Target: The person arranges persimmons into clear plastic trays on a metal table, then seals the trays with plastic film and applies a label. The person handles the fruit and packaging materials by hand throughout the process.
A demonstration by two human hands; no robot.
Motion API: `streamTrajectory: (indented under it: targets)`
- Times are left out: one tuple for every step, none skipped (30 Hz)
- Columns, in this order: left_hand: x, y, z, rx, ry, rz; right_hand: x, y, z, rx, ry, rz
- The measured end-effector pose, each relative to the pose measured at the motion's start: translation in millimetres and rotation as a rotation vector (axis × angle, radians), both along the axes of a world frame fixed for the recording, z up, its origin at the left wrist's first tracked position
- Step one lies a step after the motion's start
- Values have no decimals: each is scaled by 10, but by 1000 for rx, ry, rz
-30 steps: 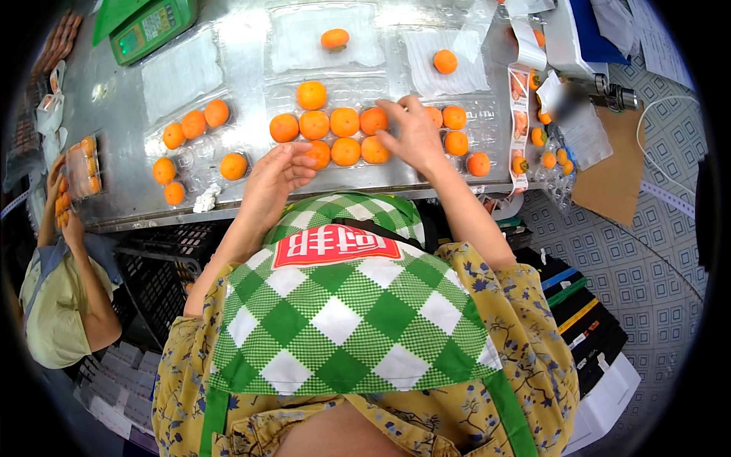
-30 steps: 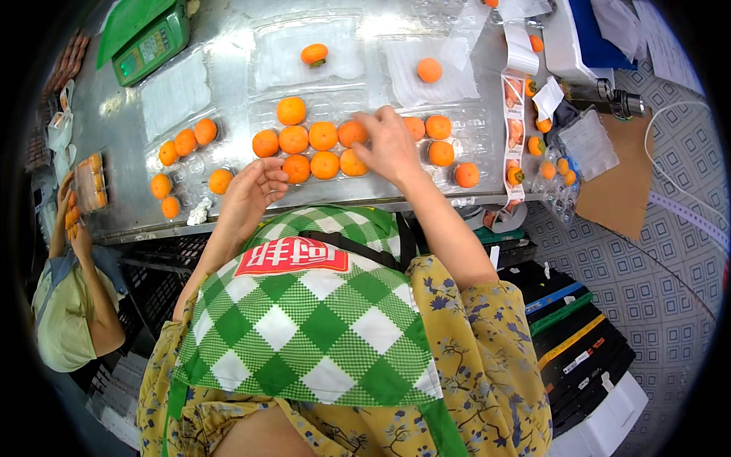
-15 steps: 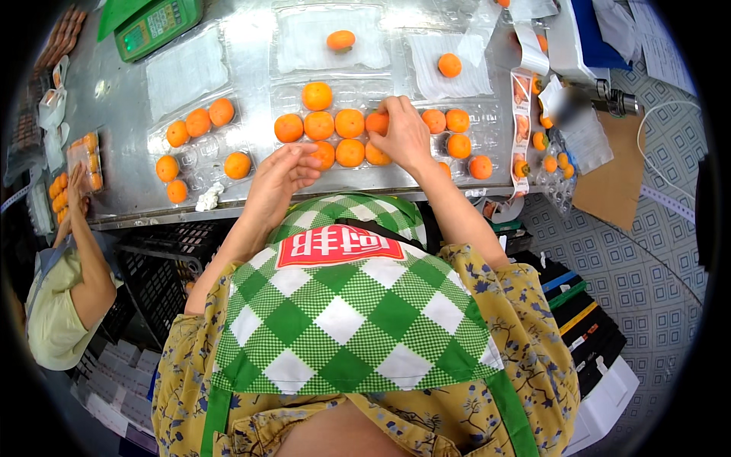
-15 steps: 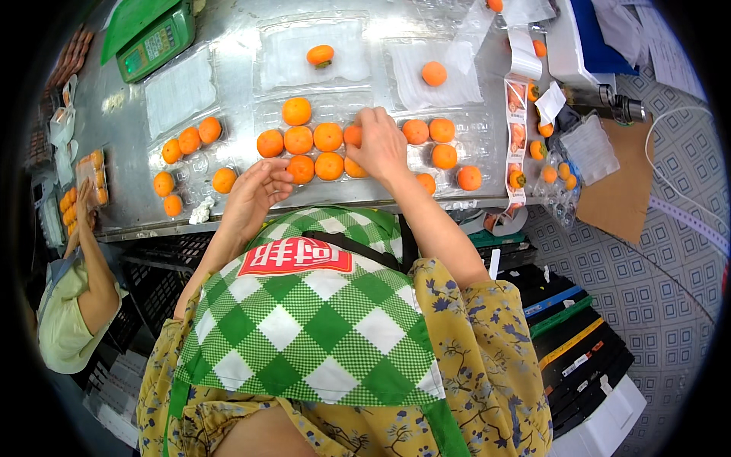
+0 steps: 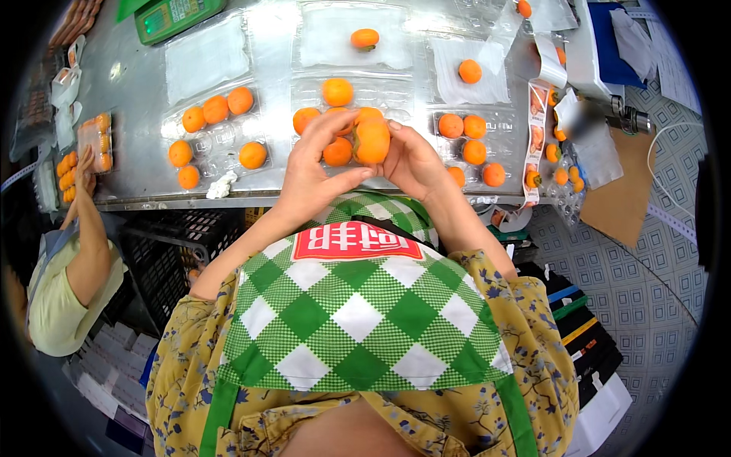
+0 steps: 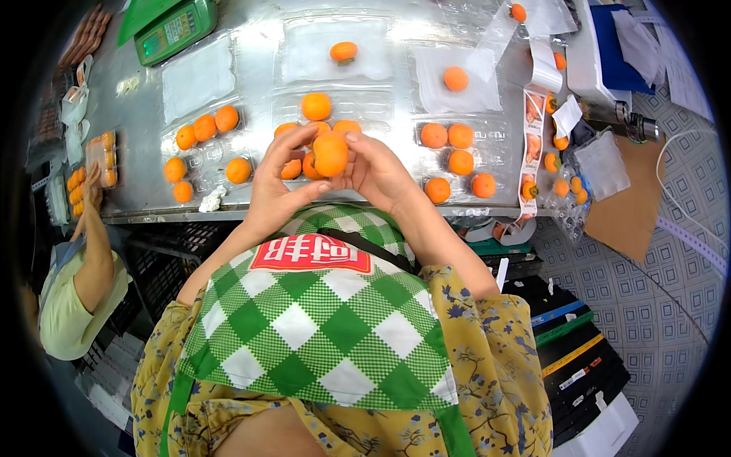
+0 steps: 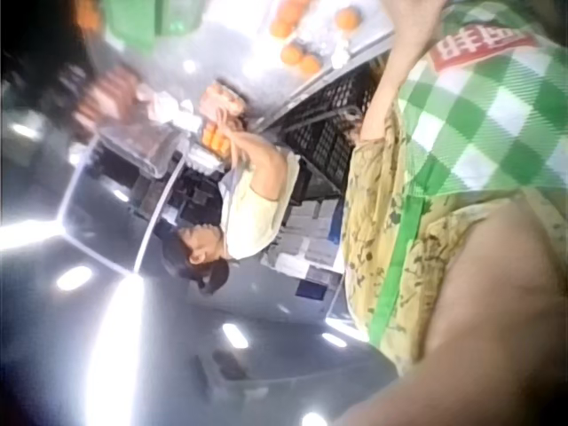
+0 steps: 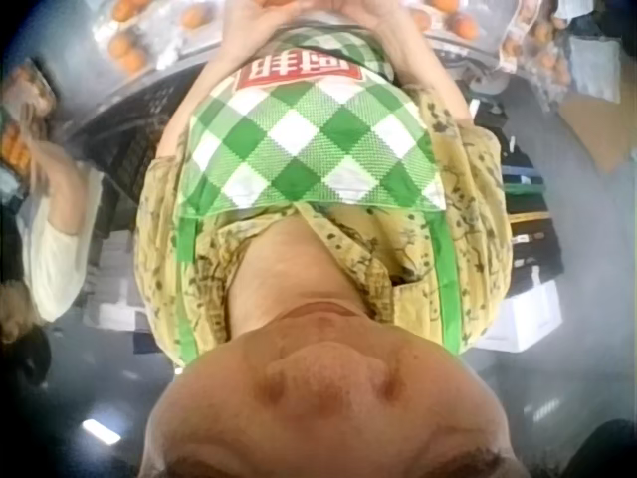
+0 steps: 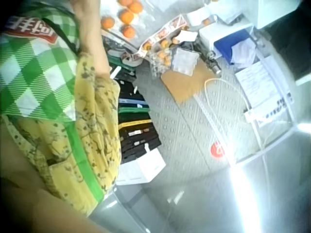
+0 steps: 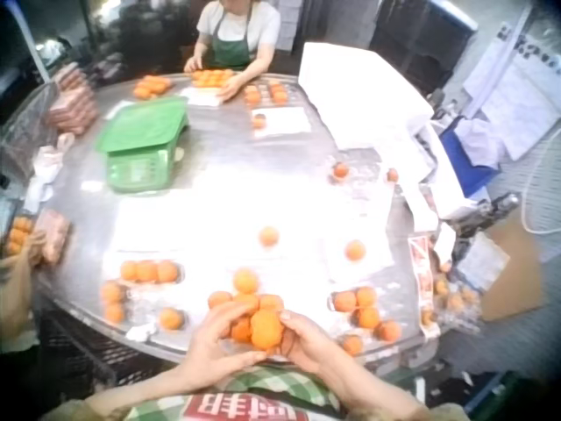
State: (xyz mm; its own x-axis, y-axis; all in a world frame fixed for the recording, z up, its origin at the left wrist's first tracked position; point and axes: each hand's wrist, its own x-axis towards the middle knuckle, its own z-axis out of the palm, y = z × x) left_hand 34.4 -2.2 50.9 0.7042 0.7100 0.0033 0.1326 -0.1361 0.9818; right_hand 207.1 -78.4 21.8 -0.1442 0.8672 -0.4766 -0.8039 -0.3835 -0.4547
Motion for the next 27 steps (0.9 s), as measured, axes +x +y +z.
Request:
streamTrajectory:
  targets:
    - [6,7,23,29,0,-8,-51,7,76,-25,-56,3]
    - [-21,4,-6,-10,35,-29,-92,21,170,-49,-112,5]
    - [-35,-17,-24,-167,-40,9,-120,40,219,-75,-171,11]
    - [-38,-50,-37,-324,-117,47,-85,35,186,-57,-307,58]
    - [-49,-69,-52,-480,-194,85,-3,14,125,-38,-443,105]
    - [-71,-72,-70,-628,-276,76,24,23,111,-17,-575,152]
    - [-92,-71,-88,-776,-360,67,-3,34,113,42,-673,77]
    - [-114,-68,-106,-923,-445,58,-41,51,144,101,-770,0]
    - [-132,-60,-145,-1033,-472,8,-57,65,178,158,-871,-84]
    - [-160,-44,-186,-1142,-498,-44,-13,58,193,206,-908,-9]
    - [-179,-35,-205,-1250,-523,-96,-39,68,232,292,-905,21]
    - [-164,-43,-180,-1291,-508,-57,-85,65,288,375,-903,51]
    - [-136,-56,-130,-1332,-492,-17,-119,64,315,458,-900,80]
    - [-121,-64,-104,-1371,-476,24,-133,61,303,488,-865,154]
    - [-118,-64,-104,-1395,-490,20,-161,73,336,484,-829,155]
    - [-116,-63,-105,-1418,-503,17,-196,93,393,480,-792,157]
    - [-113,-61,-106,-1441,-516,13,-212,102,425,476,-754,157]
    - [-126,-60,-138,-1446,-528,-14,-209,100,423,465,-768,170]
    - [-150,-64,-200,-1450,-539,-41,-204,95,416,454,-781,183]
    - [-162,-63,-232,-1455,-551,-69,-202,91,411,443,-795,196]
    - [-153,-57,-227,-1440,-521,-64,-203,88,408,439,-828,187]
    - [-135,-51,-211,-1425,-492,-59,-208,84,406,435,-862,177]
    - [-118,-47,-192,-1411,-462,-55,-213,79,408,430,-896,166]
    - [-95,-49,-172,-1389,-468,-44,-220,70,414,404,-899,138]
    - [-74,-58,-148,-1367,-473,-33,-235,60,423,378,-902,109]
    - [-62,-69,-133,-1346,-478,-23,-250,58,428,351,-906,79]
    - [-49,-91,-152,-1325,-480,-45,-246,45,414,350,-924,69]
